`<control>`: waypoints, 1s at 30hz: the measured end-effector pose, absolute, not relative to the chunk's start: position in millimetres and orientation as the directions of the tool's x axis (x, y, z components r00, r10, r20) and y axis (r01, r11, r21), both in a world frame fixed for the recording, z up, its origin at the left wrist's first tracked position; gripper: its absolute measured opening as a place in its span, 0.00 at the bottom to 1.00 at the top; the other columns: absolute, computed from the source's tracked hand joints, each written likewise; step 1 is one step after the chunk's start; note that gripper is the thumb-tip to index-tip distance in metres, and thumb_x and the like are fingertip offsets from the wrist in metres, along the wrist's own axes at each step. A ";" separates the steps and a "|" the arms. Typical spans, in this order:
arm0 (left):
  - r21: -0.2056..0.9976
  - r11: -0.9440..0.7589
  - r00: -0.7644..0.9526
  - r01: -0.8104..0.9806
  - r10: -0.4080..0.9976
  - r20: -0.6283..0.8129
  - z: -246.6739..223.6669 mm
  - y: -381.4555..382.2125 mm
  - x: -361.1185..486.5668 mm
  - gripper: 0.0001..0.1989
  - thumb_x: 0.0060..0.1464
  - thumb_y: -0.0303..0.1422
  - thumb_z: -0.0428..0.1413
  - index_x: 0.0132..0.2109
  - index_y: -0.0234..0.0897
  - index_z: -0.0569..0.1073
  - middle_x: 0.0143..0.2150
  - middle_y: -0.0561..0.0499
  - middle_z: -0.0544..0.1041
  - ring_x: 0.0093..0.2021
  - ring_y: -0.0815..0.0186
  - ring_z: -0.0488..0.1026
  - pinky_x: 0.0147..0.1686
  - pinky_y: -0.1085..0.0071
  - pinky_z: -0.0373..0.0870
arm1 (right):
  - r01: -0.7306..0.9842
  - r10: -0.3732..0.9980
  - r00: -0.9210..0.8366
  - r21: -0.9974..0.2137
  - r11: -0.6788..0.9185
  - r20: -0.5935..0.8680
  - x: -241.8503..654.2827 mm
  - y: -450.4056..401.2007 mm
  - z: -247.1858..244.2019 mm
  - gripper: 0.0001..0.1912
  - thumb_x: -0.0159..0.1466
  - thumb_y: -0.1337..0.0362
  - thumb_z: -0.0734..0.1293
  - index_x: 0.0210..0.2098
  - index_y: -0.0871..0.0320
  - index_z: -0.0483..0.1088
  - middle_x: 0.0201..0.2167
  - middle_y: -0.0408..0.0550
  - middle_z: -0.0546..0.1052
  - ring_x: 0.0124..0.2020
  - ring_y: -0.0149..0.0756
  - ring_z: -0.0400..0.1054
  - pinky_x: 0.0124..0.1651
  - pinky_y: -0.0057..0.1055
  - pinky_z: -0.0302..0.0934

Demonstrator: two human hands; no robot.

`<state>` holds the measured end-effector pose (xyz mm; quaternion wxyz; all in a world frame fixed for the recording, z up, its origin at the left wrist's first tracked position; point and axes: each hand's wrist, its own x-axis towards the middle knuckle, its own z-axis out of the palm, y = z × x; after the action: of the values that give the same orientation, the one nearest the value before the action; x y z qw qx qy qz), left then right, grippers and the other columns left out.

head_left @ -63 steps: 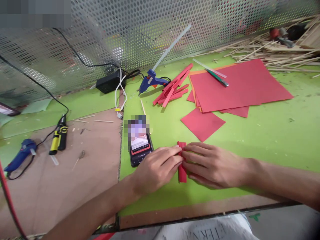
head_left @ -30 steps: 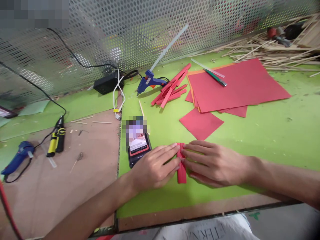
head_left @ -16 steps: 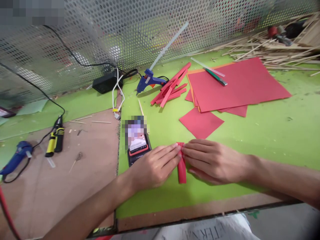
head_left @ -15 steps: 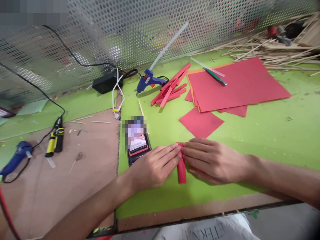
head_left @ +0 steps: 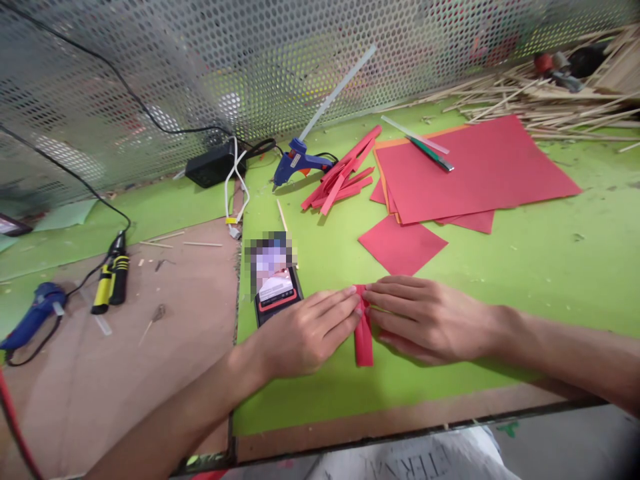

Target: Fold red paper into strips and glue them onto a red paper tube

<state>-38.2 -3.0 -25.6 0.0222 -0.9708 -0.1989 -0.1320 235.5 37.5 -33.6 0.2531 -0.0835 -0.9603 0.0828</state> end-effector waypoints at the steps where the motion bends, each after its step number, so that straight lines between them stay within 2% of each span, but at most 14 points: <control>1: 0.007 -0.921 0.888 0.390 0.378 0.263 -25.8 -2.8 -38.4 0.18 0.69 0.21 0.52 0.62 0.19 0.74 0.63 0.31 0.78 0.66 0.48 0.75 0.65 0.54 0.76 | 0.118 0.202 -0.856 -0.202 0.972 0.476 235.1 37.8 -33.7 0.10 0.74 0.67 0.64 0.48 0.66 0.77 0.47 0.60 0.83 0.53 0.50 0.78 0.58 0.47 0.75; 9: -0.026 -0.932 0.909 0.361 0.345 0.233 -23.3 -1.0 -40.2 0.18 0.69 0.22 0.51 0.61 0.20 0.74 0.63 0.31 0.78 0.66 0.47 0.75 0.64 0.53 0.76 | 0.107 0.187 -0.850 -0.186 0.977 0.493 234.1 40.9 -33.7 0.10 0.74 0.68 0.65 0.45 0.66 0.77 0.47 0.60 0.83 0.51 0.49 0.79 0.57 0.46 0.77; 15: -0.010 -0.925 0.898 0.380 0.367 0.245 -21.1 -2.9 -40.2 0.16 0.70 0.23 0.50 0.60 0.22 0.76 0.62 0.34 0.79 0.64 0.51 0.77 0.63 0.54 0.77 | 0.099 0.175 -0.849 -0.176 0.979 0.498 234.8 43.9 -32.9 0.10 0.75 0.67 0.64 0.46 0.65 0.77 0.47 0.60 0.83 0.51 0.47 0.79 0.58 0.46 0.77; 19: -0.017 -0.915 0.884 0.403 0.384 0.265 -23.3 -6.8 -39.3 0.14 0.69 0.22 0.53 0.57 0.23 0.77 0.62 0.33 0.79 0.64 0.49 0.77 0.63 0.54 0.78 | 0.087 0.156 -0.863 -0.162 0.983 0.481 237.2 44.4 -33.8 0.09 0.74 0.66 0.65 0.43 0.64 0.77 0.48 0.62 0.83 0.53 0.49 0.79 0.58 0.47 0.76; 24: -0.025 -0.919 0.880 0.394 0.370 0.298 -22.5 -8.6 -37.1 0.14 0.68 0.23 0.53 0.56 0.22 0.77 0.58 0.33 0.81 0.61 0.49 0.79 0.60 0.55 0.80 | 0.075 0.127 -0.893 -0.137 0.988 0.431 242.4 42.7 -34.2 0.11 0.74 0.62 0.66 0.47 0.64 0.77 0.54 0.67 0.80 0.58 0.54 0.77 0.60 0.50 0.75; 30: -0.014 -0.923 0.880 0.385 0.362 0.308 -19.3 -8.6 -36.0 0.14 0.66 0.22 0.54 0.56 0.23 0.77 0.57 0.33 0.82 0.60 0.51 0.80 0.59 0.55 0.80 | 0.084 0.144 -0.892 -0.157 0.984 0.428 241.4 43.1 -32.9 0.10 0.74 0.63 0.66 0.46 0.63 0.77 0.53 0.65 0.81 0.58 0.52 0.77 0.61 0.49 0.74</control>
<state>-36.0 -8.6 -19.3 0.0373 -0.9688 -0.1927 -0.1514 241.4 43.1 -32.9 0.2247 -0.0587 -0.9703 0.0674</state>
